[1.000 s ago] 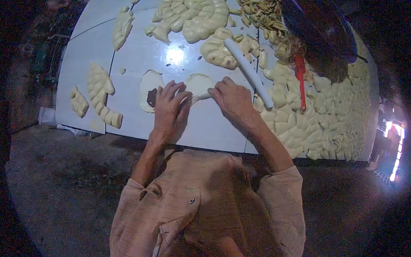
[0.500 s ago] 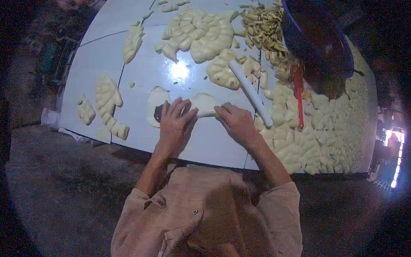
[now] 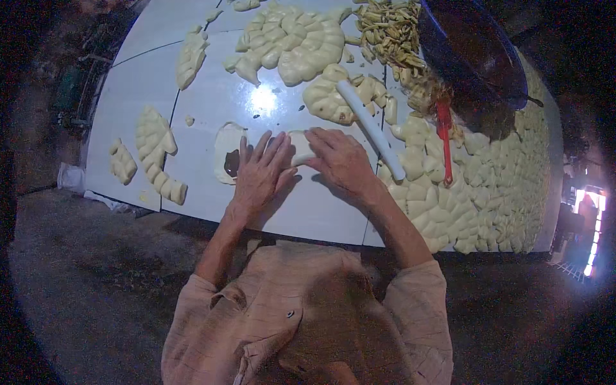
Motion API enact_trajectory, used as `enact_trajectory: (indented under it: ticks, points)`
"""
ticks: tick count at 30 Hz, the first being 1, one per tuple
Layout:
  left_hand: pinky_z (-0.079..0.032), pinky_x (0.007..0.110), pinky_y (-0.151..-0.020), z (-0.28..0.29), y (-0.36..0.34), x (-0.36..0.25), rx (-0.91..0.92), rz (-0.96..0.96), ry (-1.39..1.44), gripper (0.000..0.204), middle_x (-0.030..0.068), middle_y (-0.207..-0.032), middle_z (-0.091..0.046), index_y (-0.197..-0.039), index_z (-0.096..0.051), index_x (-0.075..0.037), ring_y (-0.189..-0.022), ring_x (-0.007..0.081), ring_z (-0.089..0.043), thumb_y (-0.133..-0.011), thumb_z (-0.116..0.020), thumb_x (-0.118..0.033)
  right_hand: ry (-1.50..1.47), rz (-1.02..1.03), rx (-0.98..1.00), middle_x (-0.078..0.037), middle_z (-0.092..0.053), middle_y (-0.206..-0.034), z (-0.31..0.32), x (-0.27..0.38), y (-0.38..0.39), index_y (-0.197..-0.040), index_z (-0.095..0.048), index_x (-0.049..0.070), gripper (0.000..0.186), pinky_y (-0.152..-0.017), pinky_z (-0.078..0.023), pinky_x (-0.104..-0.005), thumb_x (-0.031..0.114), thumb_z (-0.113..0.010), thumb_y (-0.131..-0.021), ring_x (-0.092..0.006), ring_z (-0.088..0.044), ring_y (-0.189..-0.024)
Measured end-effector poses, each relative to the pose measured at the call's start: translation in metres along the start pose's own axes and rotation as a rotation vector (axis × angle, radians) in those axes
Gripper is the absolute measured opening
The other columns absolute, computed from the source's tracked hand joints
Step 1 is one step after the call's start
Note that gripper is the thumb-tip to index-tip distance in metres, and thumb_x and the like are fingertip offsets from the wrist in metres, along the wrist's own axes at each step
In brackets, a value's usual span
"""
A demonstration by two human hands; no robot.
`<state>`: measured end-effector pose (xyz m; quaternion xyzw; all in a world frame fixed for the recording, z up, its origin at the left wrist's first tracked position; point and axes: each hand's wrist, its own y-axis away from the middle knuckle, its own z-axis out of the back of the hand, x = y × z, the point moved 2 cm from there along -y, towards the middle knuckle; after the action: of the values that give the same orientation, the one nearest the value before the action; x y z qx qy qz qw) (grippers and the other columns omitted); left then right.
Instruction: The person rolls out pieces of dough using a small rolling pin, spreads a dark filling onto them using a spatula, and then rolls them into cylindrical shapes, placing the finished pieces onto a baking tray.
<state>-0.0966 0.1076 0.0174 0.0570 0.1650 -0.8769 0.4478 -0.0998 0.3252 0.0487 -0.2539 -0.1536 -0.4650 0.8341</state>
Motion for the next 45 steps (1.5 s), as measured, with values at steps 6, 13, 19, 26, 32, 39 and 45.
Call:
enact_trajectory:
  ticks: [6,13,19,26,32,39,45]
  points:
    - [-0.012,0.073,-0.116,0.003,-0.013,0.0,0.134,0.114,-0.02,0.082,0.014,-0.16,-0.04,-0.154,-0.039,-0.002,-0.15,0.0342,-0.032,-0.097,-0.052,-0.059,0.261,0.018,0.186,-0.014,-0.051,-0.151,-0.01,-0.005,-0.012,-0.141,-0.055,0.002,0.066,-0.116,-0.032,-0.0482,0.049,-0.06,-0.095,-0.0319,-0.044,-0.141]
    - [-0.022,0.066,-0.118,0.024,-0.001,0.0,0.023,0.011,0.152,0.059,0.0174,-0.149,-0.05,-0.138,-0.056,-0.01,-0.144,0.0361,-0.04,-0.088,-0.072,-0.037,-0.055,0.015,0.071,-0.017,-0.063,-0.13,0.016,0.009,-0.002,-0.124,-0.063,0.004,0.046,-0.101,-0.046,-0.0483,0.028,-0.075,-0.086,-0.0378,-0.06,-0.119]
    - [-0.047,0.045,-0.095,0.025,-0.004,-0.006,-0.14,-0.005,0.266,0.023,0.0086,-0.108,-0.065,-0.108,-0.071,-0.01,-0.107,0.0279,-0.062,-0.086,-0.073,-0.018,-0.008,0.009,-0.054,-0.01,-0.068,-0.103,-0.006,-0.001,0.001,-0.105,-0.07,0.006,0.024,-0.084,-0.05,-0.045,0.022,-0.074,-0.088,-0.0303,-0.065,-0.095]
    - [-0.05,0.047,-0.084,0.027,-0.005,-0.002,-0.142,0.015,0.253,0.033,0.0122,-0.112,-0.067,-0.114,-0.072,-0.01,-0.099,0.0323,-0.065,-0.083,-0.078,-0.02,0.059,0.153,-0.086,-0.011,-0.067,-0.108,0.0,-0.007,0.006,-0.115,-0.069,0.008,0.034,-0.087,-0.049,-0.0444,0.026,-0.074,-0.087,-0.0303,-0.064,-0.101]
    - [-0.048,0.042,-0.084,0.022,-0.015,0.001,-0.159,0.157,0.184,0.031,0.0077,-0.111,-0.066,-0.12,-0.07,-0.014,-0.103,0.0263,-0.063,-0.089,-0.071,-0.019,0.034,-0.058,-0.067,-0.011,-0.067,-0.105,0.0,-0.011,-0.012,-0.115,-0.069,0.008,0.026,-0.084,-0.051,-0.0424,0.022,-0.07,-0.092,-0.0293,-0.065,-0.097]
    - [-0.049,0.043,-0.082,0.013,-0.014,-0.003,-0.205,0.138,0.153,0.028,0.0077,-0.112,-0.067,-0.115,-0.072,-0.015,-0.1,0.027,-0.065,-0.087,-0.072,-0.017,0.027,-0.089,-0.153,-0.009,-0.068,-0.091,-0.005,-0.013,-0.013,-0.099,-0.07,0.004,0.018,-0.077,-0.052,-0.0445,0.019,-0.072,-0.09,-0.0323,-0.066,-0.084]
    - [-0.05,0.043,-0.082,0.022,-0.015,-0.001,-0.205,0.076,0.184,0.031,0.0072,-0.116,-0.068,-0.115,-0.073,-0.018,-0.099,0.0268,-0.065,-0.085,-0.076,-0.022,0.043,0.029,-0.083,-0.012,-0.067,-0.105,0.002,-0.005,-0.006,-0.111,-0.069,0.007,0.028,-0.084,-0.053,-0.0428,0.022,-0.073,-0.088,-0.032,-0.066,-0.094]
